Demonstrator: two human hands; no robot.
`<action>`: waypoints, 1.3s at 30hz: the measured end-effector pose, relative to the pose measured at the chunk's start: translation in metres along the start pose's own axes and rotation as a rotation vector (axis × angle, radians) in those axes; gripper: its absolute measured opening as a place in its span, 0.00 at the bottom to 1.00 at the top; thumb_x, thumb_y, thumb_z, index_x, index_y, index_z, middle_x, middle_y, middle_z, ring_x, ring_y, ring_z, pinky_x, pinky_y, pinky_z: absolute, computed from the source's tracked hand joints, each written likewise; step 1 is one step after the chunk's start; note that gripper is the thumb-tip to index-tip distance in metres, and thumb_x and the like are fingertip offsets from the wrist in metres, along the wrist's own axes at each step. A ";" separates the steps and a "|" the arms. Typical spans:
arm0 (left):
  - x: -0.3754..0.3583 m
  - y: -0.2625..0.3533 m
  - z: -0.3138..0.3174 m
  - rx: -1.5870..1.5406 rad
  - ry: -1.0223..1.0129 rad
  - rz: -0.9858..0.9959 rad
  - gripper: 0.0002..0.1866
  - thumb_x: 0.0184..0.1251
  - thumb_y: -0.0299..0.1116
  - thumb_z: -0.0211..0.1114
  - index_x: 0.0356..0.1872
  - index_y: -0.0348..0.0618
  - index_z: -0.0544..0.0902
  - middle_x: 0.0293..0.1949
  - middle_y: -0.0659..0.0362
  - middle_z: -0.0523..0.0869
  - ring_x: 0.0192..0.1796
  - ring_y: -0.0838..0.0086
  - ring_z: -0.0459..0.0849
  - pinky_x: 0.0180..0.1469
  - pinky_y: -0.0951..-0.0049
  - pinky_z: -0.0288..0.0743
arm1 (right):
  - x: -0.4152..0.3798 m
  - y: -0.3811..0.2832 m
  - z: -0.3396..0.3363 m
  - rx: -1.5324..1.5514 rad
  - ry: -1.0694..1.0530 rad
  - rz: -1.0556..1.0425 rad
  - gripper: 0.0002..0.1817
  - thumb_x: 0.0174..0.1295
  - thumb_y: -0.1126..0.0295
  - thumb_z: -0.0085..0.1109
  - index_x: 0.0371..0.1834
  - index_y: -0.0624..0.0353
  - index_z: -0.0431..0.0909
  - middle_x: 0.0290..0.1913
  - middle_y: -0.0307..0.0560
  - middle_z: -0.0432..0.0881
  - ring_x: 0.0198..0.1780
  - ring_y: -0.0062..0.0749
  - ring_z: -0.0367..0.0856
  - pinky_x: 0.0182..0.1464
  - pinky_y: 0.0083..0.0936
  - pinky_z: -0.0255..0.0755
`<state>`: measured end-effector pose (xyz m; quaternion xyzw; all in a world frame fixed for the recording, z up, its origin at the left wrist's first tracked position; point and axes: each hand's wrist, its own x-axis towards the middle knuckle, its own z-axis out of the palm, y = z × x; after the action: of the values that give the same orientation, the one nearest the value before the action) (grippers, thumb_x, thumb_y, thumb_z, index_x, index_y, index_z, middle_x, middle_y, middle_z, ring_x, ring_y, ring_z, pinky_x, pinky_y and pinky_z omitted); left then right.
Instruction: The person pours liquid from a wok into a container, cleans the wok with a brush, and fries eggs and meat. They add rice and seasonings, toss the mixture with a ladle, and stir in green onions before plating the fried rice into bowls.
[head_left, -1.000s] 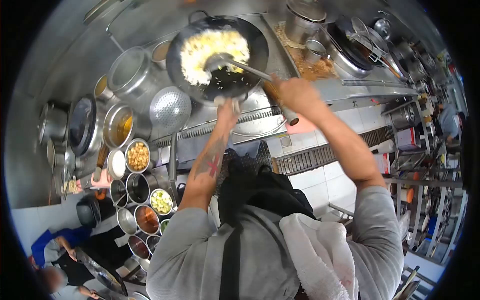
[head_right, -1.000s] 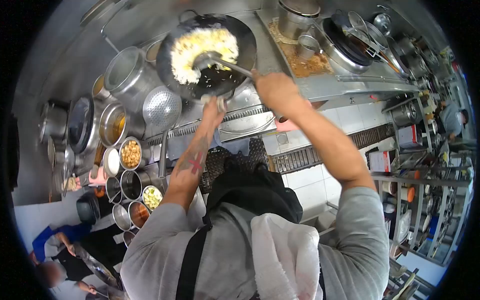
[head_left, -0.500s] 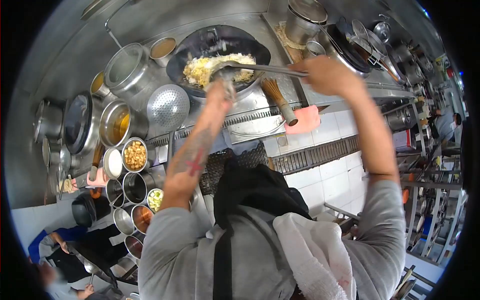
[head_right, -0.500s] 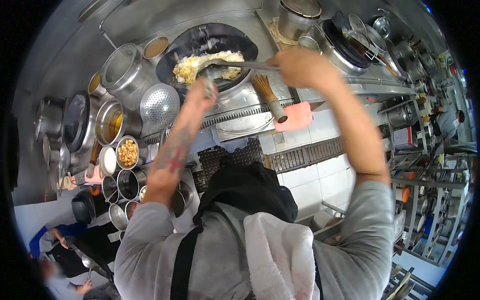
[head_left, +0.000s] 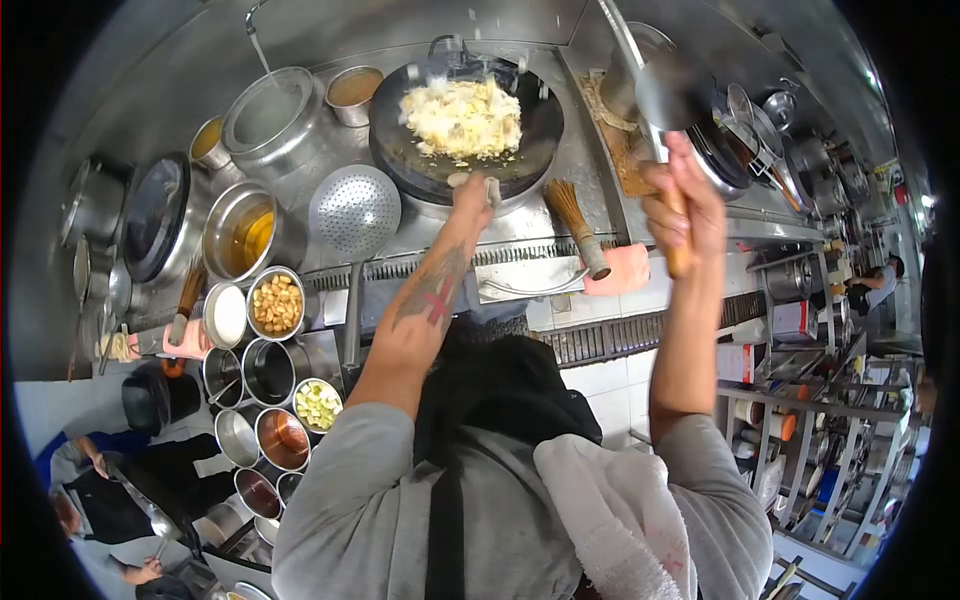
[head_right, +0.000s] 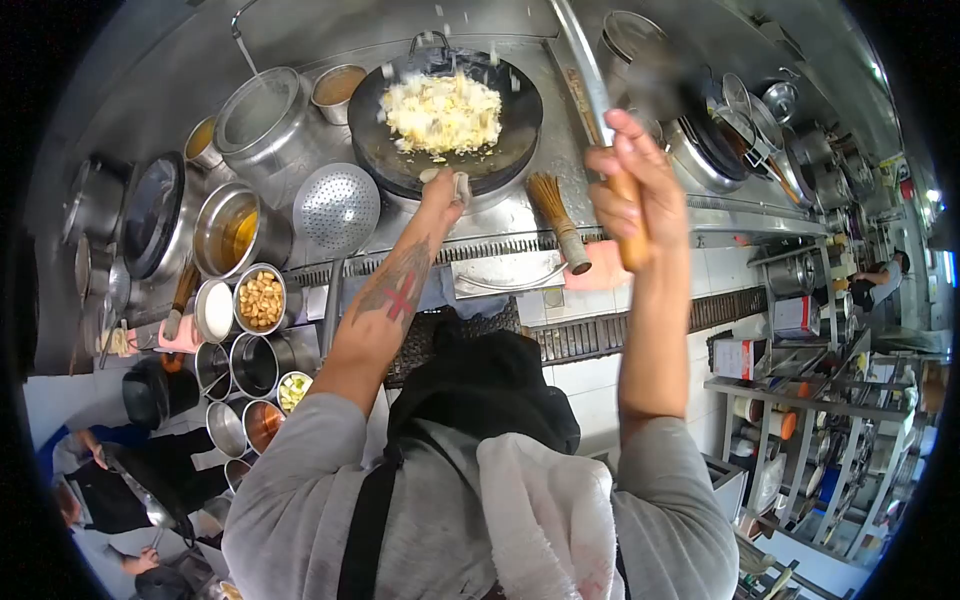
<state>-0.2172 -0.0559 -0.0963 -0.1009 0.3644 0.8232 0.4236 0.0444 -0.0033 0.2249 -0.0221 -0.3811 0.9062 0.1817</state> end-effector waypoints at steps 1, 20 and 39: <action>0.000 0.001 0.001 -0.005 -0.002 -0.043 0.07 0.73 0.35 0.54 0.40 0.44 0.76 0.33 0.59 0.82 0.27 0.70 0.82 0.23 0.69 0.76 | 0.012 0.016 -0.028 0.160 -0.055 0.057 0.17 0.72 0.71 0.50 0.63 0.49 0.70 0.36 0.42 0.73 0.18 0.14 0.63 0.13 0.10 0.58; -0.119 0.036 0.021 0.020 -0.099 -0.296 0.25 0.70 0.42 0.51 0.62 0.36 0.69 0.48 0.43 0.83 0.43 0.55 0.85 0.41 0.61 0.81 | 0.347 0.013 -0.039 -1.197 0.527 -0.509 0.25 0.70 0.52 0.53 0.24 0.64 0.76 0.15 0.44 0.73 0.21 0.33 0.75 0.27 0.36 0.68; -0.017 0.011 0.020 0.079 0.187 -0.087 0.08 0.71 0.31 0.50 0.42 0.39 0.75 0.33 0.52 0.82 0.29 0.66 0.80 0.27 0.68 0.75 | 0.327 0.082 -0.062 -1.075 0.290 -0.506 0.14 0.69 0.63 0.50 0.41 0.63 0.80 0.26 0.52 0.80 0.23 0.38 0.78 0.29 0.36 0.71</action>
<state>-0.2127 -0.0570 -0.0681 -0.1762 0.4296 0.7761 0.4266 -0.2748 0.0997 0.1558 -0.1428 -0.7499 0.5034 0.4048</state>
